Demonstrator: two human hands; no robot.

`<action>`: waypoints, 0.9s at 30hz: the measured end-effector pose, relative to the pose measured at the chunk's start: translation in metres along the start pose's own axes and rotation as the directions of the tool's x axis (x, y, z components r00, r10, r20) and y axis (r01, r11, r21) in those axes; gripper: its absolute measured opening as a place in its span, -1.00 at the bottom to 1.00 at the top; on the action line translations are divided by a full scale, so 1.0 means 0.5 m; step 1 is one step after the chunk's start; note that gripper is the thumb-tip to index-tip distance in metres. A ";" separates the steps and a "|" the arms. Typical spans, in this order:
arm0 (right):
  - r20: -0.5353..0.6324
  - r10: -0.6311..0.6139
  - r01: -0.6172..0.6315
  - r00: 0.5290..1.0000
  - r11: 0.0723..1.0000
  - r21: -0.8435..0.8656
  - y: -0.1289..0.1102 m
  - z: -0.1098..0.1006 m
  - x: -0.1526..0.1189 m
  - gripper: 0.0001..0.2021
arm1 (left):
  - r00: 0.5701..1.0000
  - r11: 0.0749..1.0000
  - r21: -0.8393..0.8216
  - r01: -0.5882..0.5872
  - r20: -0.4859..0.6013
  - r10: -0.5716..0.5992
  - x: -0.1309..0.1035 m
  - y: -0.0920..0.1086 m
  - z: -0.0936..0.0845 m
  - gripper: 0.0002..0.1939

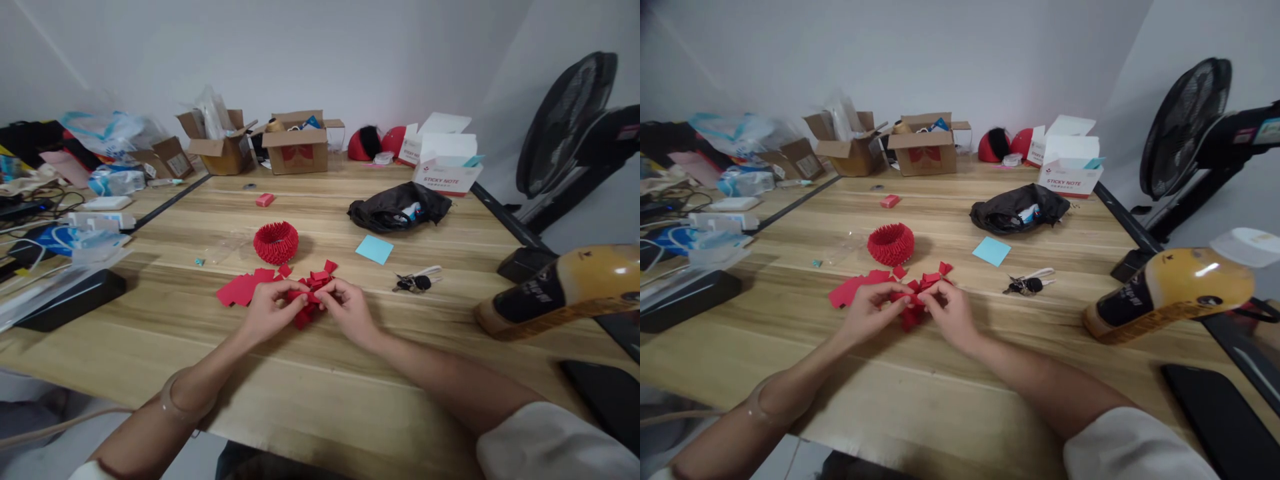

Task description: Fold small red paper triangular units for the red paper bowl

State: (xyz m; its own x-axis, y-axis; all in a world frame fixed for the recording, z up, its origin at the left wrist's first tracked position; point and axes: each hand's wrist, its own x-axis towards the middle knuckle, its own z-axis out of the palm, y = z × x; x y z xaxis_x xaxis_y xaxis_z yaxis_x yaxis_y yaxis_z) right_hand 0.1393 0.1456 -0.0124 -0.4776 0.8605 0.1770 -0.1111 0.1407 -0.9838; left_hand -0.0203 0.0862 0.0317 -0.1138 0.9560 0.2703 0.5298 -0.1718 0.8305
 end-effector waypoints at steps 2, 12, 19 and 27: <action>-0.011 -0.017 0.017 1.000 1.000 0.003 0.001 0.001 0.000 -0.85 | 0.999 0.999 0.043 -0.006 -0.038 0.007 -0.001 0.002 -0.001 -0.85; 0.044 -0.203 0.203 0.978 0.979 0.017 -0.023 0.002 -0.003 -0.85 | 0.988 0.980 0.164 -0.109 -0.091 0.125 -0.004 -0.015 -0.002 -0.86; 0.066 -0.027 0.014 0.997 0.983 0.184 -0.009 0.005 0.000 -0.88 | 0.966 0.962 0.140 -0.236 -0.075 0.248 -0.003 -0.012 -0.001 -0.88; 0.074 0.049 -0.066 0.996 0.967 0.247 -0.008 0.010 0.000 -0.88 | 0.967 0.962 0.143 -0.232 -0.068 0.244 -0.002 -0.013 -0.002 -0.93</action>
State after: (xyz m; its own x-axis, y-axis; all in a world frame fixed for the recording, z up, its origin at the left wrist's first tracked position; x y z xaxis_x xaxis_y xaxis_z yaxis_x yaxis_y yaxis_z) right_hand 0.1353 0.1427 -0.0085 -0.5456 0.8279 0.1298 -0.2913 -0.0421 -0.9557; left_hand -0.0244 0.0861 0.0264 -0.0385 0.8668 0.4971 0.6563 -0.3532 0.6667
